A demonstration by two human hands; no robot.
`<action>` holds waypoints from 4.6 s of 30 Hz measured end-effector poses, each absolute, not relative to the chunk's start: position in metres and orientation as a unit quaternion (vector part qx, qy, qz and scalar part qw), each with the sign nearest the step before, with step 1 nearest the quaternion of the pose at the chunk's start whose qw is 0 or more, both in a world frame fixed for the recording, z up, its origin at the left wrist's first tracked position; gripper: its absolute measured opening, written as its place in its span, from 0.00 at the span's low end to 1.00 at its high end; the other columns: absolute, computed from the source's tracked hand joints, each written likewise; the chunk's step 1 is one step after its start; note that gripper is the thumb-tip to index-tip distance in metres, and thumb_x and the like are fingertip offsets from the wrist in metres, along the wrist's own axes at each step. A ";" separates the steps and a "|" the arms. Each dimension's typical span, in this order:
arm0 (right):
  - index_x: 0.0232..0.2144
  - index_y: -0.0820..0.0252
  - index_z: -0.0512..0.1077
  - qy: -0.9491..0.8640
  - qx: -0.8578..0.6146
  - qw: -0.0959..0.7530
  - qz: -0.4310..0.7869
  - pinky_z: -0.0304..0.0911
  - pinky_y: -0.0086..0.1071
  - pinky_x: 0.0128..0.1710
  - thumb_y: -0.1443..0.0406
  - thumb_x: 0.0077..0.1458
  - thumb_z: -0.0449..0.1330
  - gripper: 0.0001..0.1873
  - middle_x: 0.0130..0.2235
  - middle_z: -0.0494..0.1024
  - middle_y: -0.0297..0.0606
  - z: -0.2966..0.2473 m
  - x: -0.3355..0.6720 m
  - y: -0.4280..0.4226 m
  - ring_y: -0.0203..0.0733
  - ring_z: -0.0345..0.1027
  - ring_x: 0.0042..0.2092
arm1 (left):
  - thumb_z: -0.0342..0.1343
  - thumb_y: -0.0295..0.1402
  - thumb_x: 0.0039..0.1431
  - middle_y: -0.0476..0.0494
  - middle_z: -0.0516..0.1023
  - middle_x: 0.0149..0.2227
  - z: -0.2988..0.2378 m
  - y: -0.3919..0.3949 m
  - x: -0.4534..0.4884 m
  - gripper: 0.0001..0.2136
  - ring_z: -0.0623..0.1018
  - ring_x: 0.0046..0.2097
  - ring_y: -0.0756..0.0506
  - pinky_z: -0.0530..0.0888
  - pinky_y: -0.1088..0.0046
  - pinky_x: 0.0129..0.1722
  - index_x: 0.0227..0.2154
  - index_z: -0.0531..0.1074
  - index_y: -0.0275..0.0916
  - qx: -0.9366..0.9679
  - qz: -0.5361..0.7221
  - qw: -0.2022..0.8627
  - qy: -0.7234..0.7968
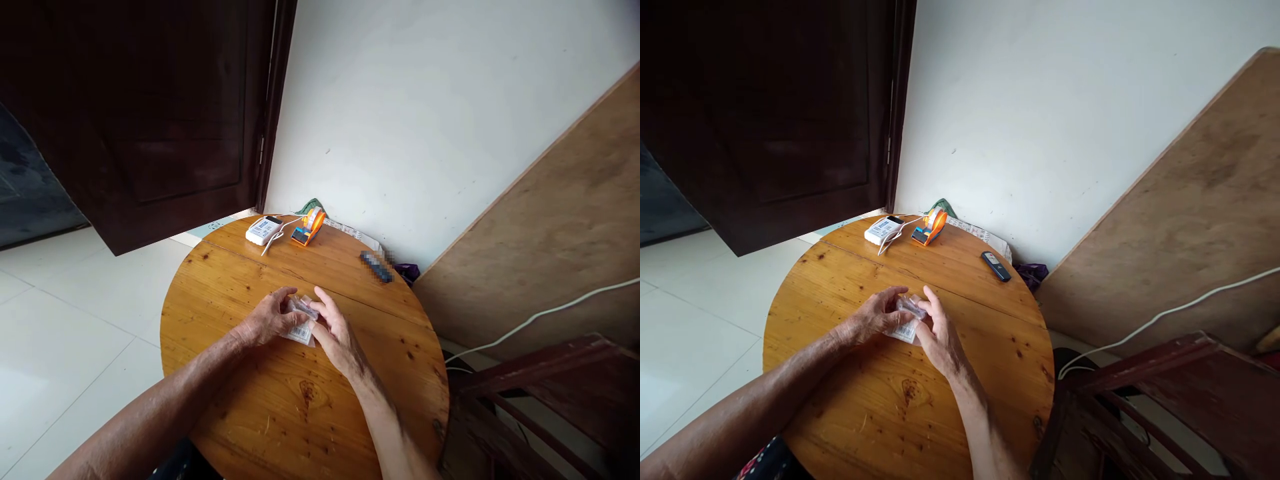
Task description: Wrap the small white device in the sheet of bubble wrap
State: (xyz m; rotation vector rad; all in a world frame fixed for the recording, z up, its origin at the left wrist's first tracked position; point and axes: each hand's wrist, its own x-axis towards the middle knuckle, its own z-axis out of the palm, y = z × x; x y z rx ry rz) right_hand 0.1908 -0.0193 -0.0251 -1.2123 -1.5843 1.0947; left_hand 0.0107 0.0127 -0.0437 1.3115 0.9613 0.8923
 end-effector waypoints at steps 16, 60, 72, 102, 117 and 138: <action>0.52 0.59 0.69 -0.547 -0.519 0.501 0.424 0.69 0.39 0.42 0.56 0.49 0.64 0.28 0.37 0.80 0.37 -0.033 0.174 0.010 0.45 0.75 0.38 | 0.69 0.38 0.44 0.41 0.71 0.46 -0.040 0.013 0.011 0.45 0.74 0.41 0.47 0.69 0.70 0.40 0.64 0.53 0.39 0.514 0.408 0.695 0.294; 0.47 0.54 0.72 -0.704 -0.481 0.496 0.163 0.69 0.36 0.45 0.66 0.59 0.53 0.15 0.36 0.80 0.37 -0.038 0.167 -0.002 0.42 0.74 0.39 | 0.65 0.37 0.48 0.43 0.77 0.38 -0.048 0.028 0.009 0.33 0.74 0.34 0.49 0.67 0.75 0.31 0.57 0.61 0.33 0.529 0.446 0.634 0.344; 0.33 0.52 0.76 -0.814 -0.424 0.395 0.047 0.62 0.40 0.45 0.70 0.57 0.53 0.13 0.36 0.81 0.37 -0.016 0.182 -0.006 0.45 0.73 0.41 | 0.63 0.36 0.49 0.45 0.75 0.37 -0.043 0.027 0.007 0.30 0.72 0.32 0.50 0.66 0.75 0.31 0.56 0.65 0.34 0.530 0.427 0.625 0.381; 0.36 0.56 0.78 -0.829 -0.443 0.336 -0.067 0.60 0.41 0.45 0.77 0.52 0.51 0.19 0.44 0.78 0.41 -0.018 0.178 -0.013 0.47 0.68 0.45 | 0.60 0.32 0.50 0.37 0.73 0.49 -0.049 0.027 0.013 0.30 0.73 0.37 0.48 0.71 0.71 0.37 0.58 0.66 0.35 0.596 0.414 0.515 0.457; 0.35 0.55 0.78 -0.836 -0.411 0.355 -0.083 0.59 0.41 0.44 0.76 0.53 0.53 0.17 0.47 0.77 0.41 -0.022 0.184 -0.012 0.46 0.69 0.45 | 0.59 0.30 0.51 0.36 0.75 0.47 -0.047 0.027 0.009 0.25 0.75 0.45 0.43 0.72 0.68 0.44 0.54 0.70 0.32 0.604 0.415 0.518 0.442; 0.32 0.57 0.75 -0.785 -0.416 0.457 -0.049 0.64 0.40 0.48 0.75 0.54 0.50 0.15 0.43 0.78 0.41 -0.017 0.190 -0.010 0.44 0.73 0.46 | 0.57 0.29 0.43 0.40 0.78 0.39 -0.035 0.028 0.004 0.17 0.75 0.37 0.47 0.70 0.73 0.37 0.40 0.76 0.32 0.430 0.504 0.607 0.439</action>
